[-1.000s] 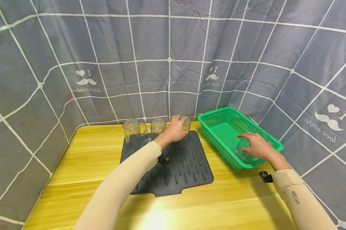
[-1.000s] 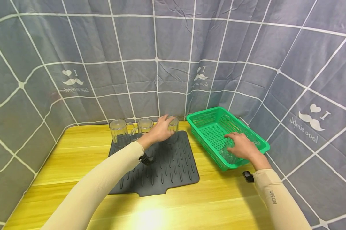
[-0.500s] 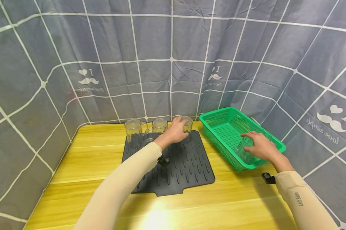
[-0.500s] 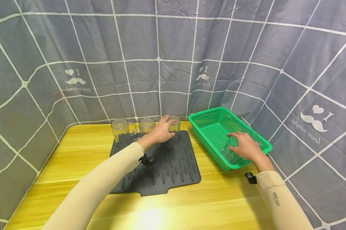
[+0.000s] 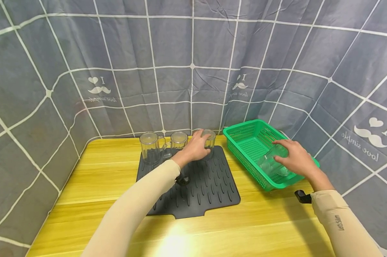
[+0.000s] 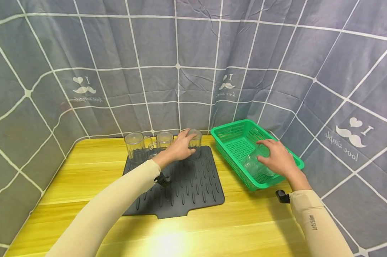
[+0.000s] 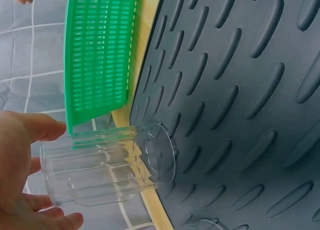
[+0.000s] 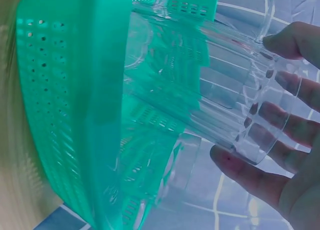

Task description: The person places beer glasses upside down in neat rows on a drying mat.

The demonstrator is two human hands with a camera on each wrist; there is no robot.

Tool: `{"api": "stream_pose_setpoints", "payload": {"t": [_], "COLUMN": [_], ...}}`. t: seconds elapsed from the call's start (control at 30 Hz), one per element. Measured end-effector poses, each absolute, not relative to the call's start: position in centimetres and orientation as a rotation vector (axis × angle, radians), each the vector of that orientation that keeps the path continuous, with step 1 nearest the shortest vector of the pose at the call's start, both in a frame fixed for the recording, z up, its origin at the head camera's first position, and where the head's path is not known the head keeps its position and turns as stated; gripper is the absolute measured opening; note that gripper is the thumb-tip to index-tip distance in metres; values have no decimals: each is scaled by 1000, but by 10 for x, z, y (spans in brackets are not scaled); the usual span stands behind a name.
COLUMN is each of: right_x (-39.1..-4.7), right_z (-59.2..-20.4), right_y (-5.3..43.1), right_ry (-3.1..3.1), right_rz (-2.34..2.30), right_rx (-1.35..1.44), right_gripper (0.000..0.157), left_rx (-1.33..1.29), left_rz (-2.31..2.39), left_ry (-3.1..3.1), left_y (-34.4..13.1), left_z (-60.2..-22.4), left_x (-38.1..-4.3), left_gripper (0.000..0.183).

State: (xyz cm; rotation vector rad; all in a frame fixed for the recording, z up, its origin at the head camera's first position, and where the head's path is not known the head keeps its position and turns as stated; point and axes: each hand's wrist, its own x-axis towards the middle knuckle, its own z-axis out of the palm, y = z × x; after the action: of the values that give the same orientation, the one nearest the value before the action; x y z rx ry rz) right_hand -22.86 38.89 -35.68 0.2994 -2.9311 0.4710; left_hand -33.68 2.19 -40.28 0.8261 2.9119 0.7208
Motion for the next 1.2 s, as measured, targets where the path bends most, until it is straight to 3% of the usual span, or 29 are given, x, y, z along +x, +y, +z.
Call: {"api": "stream_pose_setpoints", "payload": {"t": [0.5,0.83,1.2], "right_x": [-234,-237,-238], "right_z": [-355,-355,-356], "right_y": [394,395,397], "right_ry": [-2796,-2725,-2688], "right_rz": [557,605,668], "right_rx": [268,279,264], "right_gripper": [53,52,52], "left_rx": [898,1037,1036], "left_rz": [744,719,545], "left_ry": [2912,2893,2751], "left_y": [7,-7,-31], "left_z": [-412,-430,-443], "left_x": [-316,-284,-254], "left_gripper": [71,64,68]}}
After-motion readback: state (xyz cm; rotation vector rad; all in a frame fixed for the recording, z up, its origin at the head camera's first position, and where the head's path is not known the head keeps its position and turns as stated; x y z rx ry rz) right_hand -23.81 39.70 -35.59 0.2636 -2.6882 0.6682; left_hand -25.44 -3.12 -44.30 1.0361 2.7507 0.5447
